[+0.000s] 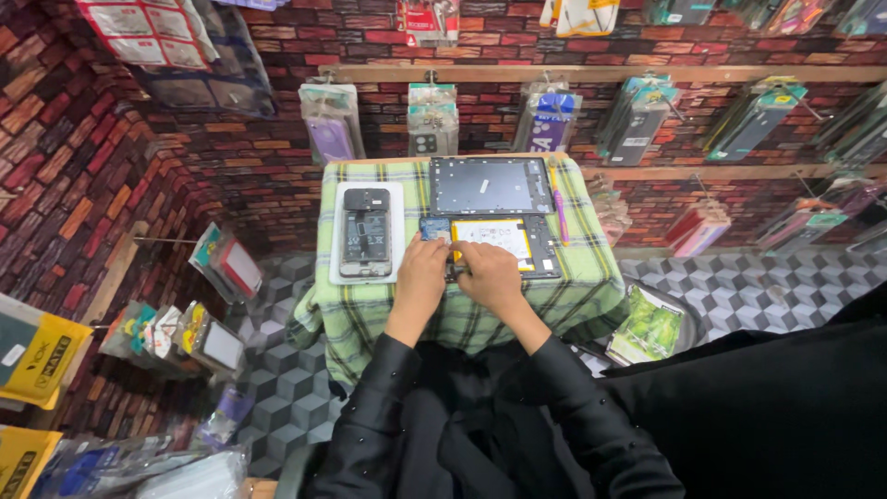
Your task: The person uses a screwdriver to remove screws from a disassembled tablet or phone on a table. They then use a prying tool to lift and disconnect internal components, including a ribbon cable, and place parts on a white tray.
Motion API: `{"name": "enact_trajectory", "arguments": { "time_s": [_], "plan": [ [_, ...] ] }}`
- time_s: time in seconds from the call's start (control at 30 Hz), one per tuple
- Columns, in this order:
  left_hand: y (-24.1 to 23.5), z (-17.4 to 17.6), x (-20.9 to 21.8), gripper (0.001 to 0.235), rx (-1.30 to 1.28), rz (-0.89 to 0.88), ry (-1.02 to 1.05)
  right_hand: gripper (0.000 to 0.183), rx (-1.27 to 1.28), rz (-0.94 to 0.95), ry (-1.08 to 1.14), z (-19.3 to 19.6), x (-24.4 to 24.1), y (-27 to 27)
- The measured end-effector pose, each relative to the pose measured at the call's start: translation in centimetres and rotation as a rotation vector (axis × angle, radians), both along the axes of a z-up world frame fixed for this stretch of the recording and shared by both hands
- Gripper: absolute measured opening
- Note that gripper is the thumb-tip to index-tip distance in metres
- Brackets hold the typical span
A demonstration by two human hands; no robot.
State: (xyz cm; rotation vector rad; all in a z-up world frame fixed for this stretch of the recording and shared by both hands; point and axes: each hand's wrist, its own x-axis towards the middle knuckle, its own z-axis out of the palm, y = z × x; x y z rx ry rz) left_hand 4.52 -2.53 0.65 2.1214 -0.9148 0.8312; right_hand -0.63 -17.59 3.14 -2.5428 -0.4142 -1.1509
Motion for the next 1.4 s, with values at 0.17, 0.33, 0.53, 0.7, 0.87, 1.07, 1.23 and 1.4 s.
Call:
{"name": "enact_trajectory", "arguments": {
  "time_s": [0.17, 0.33, 0.53, 0.7, 0.87, 1.07, 1.23, 1.4],
  "plan": [
    [0.1, 1.1, 0.9, 0.014, 0.024, -0.051, 0.052, 0.025, 0.018, -0.005, 0.000, 0.2, 0.0, 0.2],
    [0.0, 2.1, 1.1, 0.006, -0.016, -0.100, 0.123, 0.023, 0.005, 0.001, 0.024, 0.2, 0.2, 0.1],
    [0.1, 2.8, 0.3, 0.010, -0.033, -0.091, 0.082, 0.023, -0.009, 0.016, 0.008, 0.4, 0.1, 0.2],
    [0.5, 2.8, -0.4, 0.032, -0.006, -0.099, 0.020, 0.026, -0.011, 0.026, 0.003, 0.1, -0.1, 0.2],
    [0.6, 2.7, -0.4, 0.031, 0.042, -0.092, 0.002, 0.027, -0.021, -0.034, 0.052, 0.4, 0.1, 0.4],
    [0.0, 2.6, -0.3, 0.018, -0.034, -0.054, -0.025, 0.044, 0.146, -0.154, 0.286, 1.6, 0.3, 0.2],
    [0.3, 2.6, 0.0, 0.016, -0.062, -0.090, -0.073, 0.074, 0.320, 0.072, 0.084, 3.8, 1.6, -4.9],
    [0.3, 2.6, -0.2, 0.015, -0.072, -0.097, -0.093, 0.084, 0.594, 0.273, -0.023, 5.2, 7.0, -10.0]
  ]
}}
